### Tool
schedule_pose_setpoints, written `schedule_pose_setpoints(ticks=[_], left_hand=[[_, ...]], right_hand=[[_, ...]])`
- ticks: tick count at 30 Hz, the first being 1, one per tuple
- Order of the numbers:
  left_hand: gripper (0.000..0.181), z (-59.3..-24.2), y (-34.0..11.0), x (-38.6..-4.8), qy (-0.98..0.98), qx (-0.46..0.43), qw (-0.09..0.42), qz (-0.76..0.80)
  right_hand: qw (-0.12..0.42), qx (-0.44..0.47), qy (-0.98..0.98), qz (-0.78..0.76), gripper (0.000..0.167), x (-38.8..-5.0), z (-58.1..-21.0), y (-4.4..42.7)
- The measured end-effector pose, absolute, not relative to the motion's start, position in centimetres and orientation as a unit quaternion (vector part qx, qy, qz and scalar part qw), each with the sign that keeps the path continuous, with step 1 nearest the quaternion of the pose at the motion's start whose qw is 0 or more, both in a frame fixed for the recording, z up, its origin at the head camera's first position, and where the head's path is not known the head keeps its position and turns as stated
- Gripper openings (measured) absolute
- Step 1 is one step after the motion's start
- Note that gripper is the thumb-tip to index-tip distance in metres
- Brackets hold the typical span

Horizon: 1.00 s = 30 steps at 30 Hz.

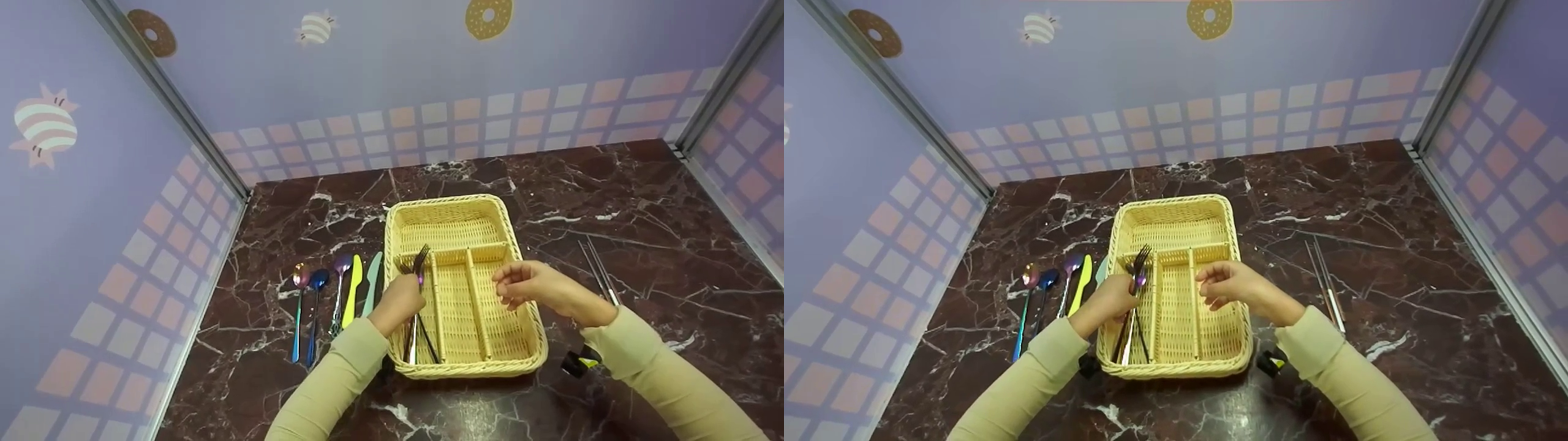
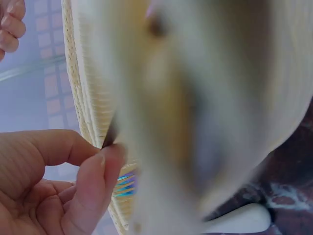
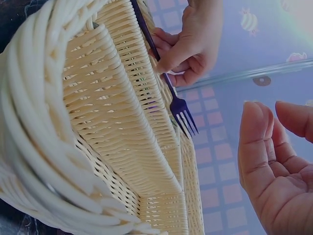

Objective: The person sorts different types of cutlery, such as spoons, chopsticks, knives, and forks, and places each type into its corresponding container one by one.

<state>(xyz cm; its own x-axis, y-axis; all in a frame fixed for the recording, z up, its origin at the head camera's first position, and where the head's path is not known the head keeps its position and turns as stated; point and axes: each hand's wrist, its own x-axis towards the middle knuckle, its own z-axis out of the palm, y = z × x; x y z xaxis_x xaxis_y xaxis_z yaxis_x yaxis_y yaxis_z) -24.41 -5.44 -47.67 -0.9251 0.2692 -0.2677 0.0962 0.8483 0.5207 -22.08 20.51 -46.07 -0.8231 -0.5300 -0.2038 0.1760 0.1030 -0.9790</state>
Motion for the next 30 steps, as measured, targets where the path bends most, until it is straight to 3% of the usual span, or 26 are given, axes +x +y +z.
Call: schedule_pose_setpoints(ticks=[8, 22, 30], left_hand=[[0.034, -47.9, -5.7, -25.0, 0.939, 0.102, 0.207, 0.254], [0.038, -48.9, -7.7, -25.2, 0.839, 0.017, 0.301, 0.453], [0.031, -48.9, -7.0, -25.0, 0.856, 0.006, 0.295, 0.424]], right_hand=[[0.268, -0.128, 0.689, -0.661, 0.012, -22.1, -46.0, 20.6], [0.287, -0.130, 0.691, -0.650, 0.013, -22.1, -45.8, 20.3], [0.285, -0.136, 0.688, -0.653, 0.013, -22.1, -45.9, 20.3]])
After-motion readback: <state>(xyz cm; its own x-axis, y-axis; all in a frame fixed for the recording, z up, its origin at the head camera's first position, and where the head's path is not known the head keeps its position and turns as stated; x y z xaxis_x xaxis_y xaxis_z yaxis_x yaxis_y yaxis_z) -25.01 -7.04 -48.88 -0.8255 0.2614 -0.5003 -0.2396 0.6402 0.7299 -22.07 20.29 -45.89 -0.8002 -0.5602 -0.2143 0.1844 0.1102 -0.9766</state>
